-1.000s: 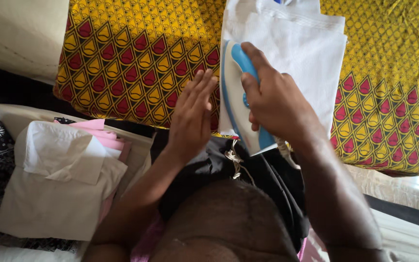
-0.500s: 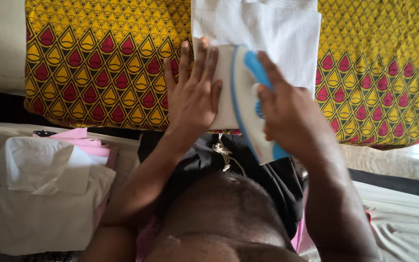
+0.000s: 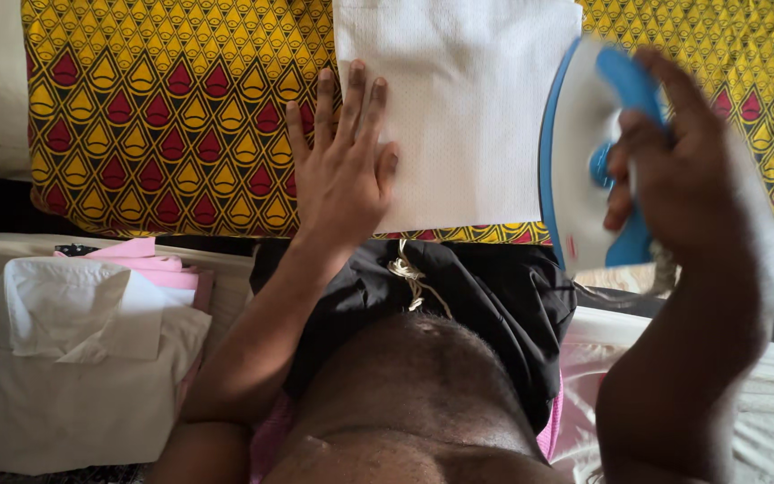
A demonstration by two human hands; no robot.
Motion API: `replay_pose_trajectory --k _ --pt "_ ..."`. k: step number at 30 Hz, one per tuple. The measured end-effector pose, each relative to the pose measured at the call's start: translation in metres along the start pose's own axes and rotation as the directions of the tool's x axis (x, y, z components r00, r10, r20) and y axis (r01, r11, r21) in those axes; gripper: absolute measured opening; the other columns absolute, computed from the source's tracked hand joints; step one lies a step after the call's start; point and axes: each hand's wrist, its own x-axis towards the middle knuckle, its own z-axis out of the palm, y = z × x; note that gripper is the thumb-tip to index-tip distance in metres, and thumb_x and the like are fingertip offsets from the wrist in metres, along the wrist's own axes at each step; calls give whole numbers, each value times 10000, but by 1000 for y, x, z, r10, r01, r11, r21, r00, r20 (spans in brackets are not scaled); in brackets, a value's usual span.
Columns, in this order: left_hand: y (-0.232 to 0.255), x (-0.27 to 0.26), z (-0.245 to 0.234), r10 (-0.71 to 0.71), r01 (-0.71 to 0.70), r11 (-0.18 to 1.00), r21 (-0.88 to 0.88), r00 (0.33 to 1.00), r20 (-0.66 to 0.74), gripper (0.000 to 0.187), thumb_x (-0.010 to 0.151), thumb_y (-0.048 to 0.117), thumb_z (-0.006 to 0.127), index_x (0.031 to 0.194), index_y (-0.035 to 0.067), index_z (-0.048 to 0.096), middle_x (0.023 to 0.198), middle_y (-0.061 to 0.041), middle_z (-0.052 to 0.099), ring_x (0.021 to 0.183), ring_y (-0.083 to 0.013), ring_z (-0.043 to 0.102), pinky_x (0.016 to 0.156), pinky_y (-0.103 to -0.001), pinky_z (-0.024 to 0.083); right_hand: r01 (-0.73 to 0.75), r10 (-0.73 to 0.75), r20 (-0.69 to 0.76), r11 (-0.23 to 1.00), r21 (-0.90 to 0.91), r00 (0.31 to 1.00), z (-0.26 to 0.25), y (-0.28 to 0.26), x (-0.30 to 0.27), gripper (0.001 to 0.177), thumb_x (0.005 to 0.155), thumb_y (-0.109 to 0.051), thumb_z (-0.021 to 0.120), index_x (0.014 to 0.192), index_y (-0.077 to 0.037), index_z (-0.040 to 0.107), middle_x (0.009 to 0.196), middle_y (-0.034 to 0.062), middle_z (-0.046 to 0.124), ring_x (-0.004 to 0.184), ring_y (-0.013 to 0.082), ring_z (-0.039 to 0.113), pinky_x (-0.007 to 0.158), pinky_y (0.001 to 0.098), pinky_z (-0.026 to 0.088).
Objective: The person irons a white t-shirt on a patterned bedsheet, repeatedly folding and pressing different sections of the garment. The person uses a blue and white iron to smooth the fabric and folds the shirt into a compact stack.
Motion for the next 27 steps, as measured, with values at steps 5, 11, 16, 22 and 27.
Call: replay_pose_trajectory --k 5,11,16,22,27 --pt "1 1 0 13 -13 1000 5 1000 -25 617 1110 438 308 1670 182 259 1742 -56 155 1605 -312 91 1278 -601 25 125 -136 90 986 114 987 12 -24 29 531 1058 -179 536 1585 -223 494 795 81 633 519 136 577 469 352 506" --pt "0 -2 4 21 -19 1000 23 998 -67 607 1120 464 289 1653 175 298 1735 -64 202 1607 -323 144 1281 -611 61 154 -146 93 985 -83 985 25 -12 64 531 1061 -213 536 1587 -220 464 741 104 645 485 160 605 503 347 518" --pt "1 0 3 40 -38 999 16 993 -115 605 1105 427 351 1640 148 320 1721 -90 233 1593 -344 183 1264 -639 94 136 -134 33 990 -45 990 5 -4 68 502 1078 -218 552 1576 -199 484 770 82 633 511 139 603 473 348 521" --pt "1 0 5 45 -42 999 28 992 -120 626 1060 400 421 1622 140 331 1701 -111 244 1567 -367 208 1240 -661 107 263 -282 90 948 177 955 15 -36 77 451 1075 -212 563 1525 -173 572 783 81 597 525 126 544 440 332 479" --pt "2 0 4 36 -36 999 2 992 -124 632 1066 399 435 1629 133 329 1706 -109 251 1578 -372 210 1251 -651 94 340 -321 224 939 -50 920 47 -72 98 465 1060 -255 550 1519 -189 513 782 102 676 489 150 589 468 330 519"
